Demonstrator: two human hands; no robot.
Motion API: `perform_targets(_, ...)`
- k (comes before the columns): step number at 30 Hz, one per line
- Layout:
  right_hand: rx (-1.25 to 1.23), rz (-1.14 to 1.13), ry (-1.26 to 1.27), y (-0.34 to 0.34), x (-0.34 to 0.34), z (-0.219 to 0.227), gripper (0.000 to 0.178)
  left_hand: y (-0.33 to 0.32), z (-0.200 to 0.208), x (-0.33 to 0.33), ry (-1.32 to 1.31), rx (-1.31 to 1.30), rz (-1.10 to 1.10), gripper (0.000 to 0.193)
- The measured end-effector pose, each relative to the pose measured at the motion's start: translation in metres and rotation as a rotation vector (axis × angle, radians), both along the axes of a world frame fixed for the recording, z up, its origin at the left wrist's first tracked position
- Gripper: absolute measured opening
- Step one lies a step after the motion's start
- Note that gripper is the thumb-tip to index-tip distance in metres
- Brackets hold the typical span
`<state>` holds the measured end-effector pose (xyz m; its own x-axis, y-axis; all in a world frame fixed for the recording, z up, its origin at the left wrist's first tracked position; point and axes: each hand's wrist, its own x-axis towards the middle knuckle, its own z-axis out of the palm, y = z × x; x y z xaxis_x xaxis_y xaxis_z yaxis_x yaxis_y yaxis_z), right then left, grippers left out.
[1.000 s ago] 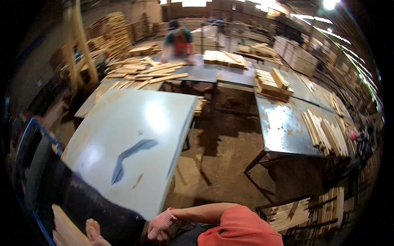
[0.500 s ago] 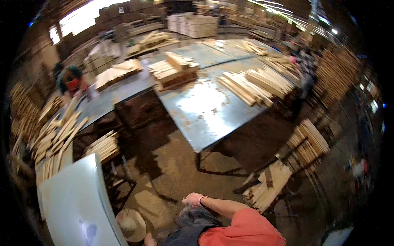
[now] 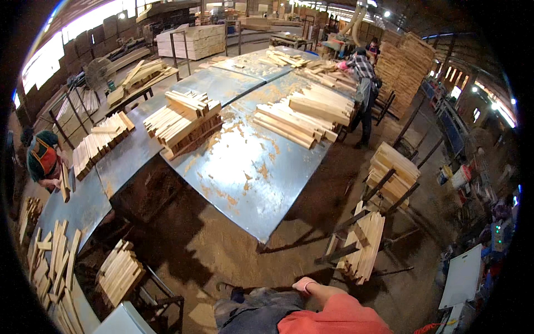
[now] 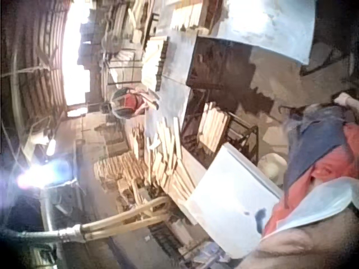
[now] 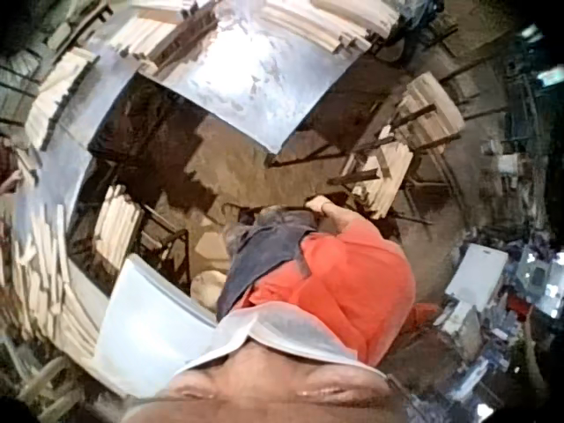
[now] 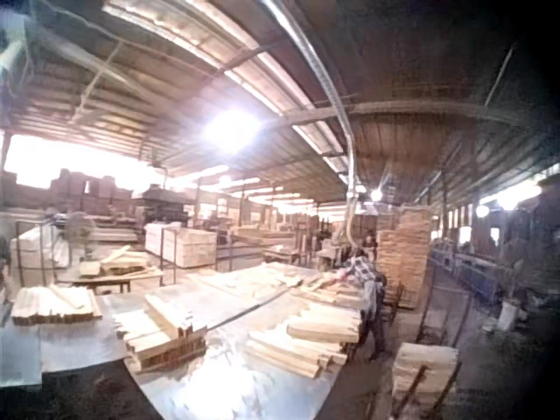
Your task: The person repeatedly picks up stacks of light-colored wooden planks from a metal workbench and places them onto a conveyor belt. The person wears pink gloves and handles the planks in batches, moving them from the table to the conveyor system in a continuous loop.
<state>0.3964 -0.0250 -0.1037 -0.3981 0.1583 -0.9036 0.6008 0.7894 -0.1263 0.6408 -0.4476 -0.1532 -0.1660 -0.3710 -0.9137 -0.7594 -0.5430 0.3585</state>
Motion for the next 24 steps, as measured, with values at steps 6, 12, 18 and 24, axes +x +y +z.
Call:
perform_targets(6, -0.168, 0.964, 0.631, -0.084, -0.142, -0.033, 0.052, -0.166, -0.051, -0.15, 0.24, -0.057, 0.248, 0.034)
perform_targets(12, -0.318, 0.97, 0.597, -0.248, -0.244, 0.006, 0.019, -0.282, 0.101, -0.369, 0.48, -0.03, 0.075, 0.041)
perform_targets(18, -0.816, 0.027, 0.229, -0.335, -0.328, -0.02, 0.002, -0.314, 0.075, -0.436, 0.327, 0.005, -0.174, 0.015)
perform_targets(24, -0.882, -0.063, 0.074, -0.427, -0.472, -0.002, 0.012, -0.35, -0.01, -0.377, -0.111, -0.052, -0.673, 0.037)
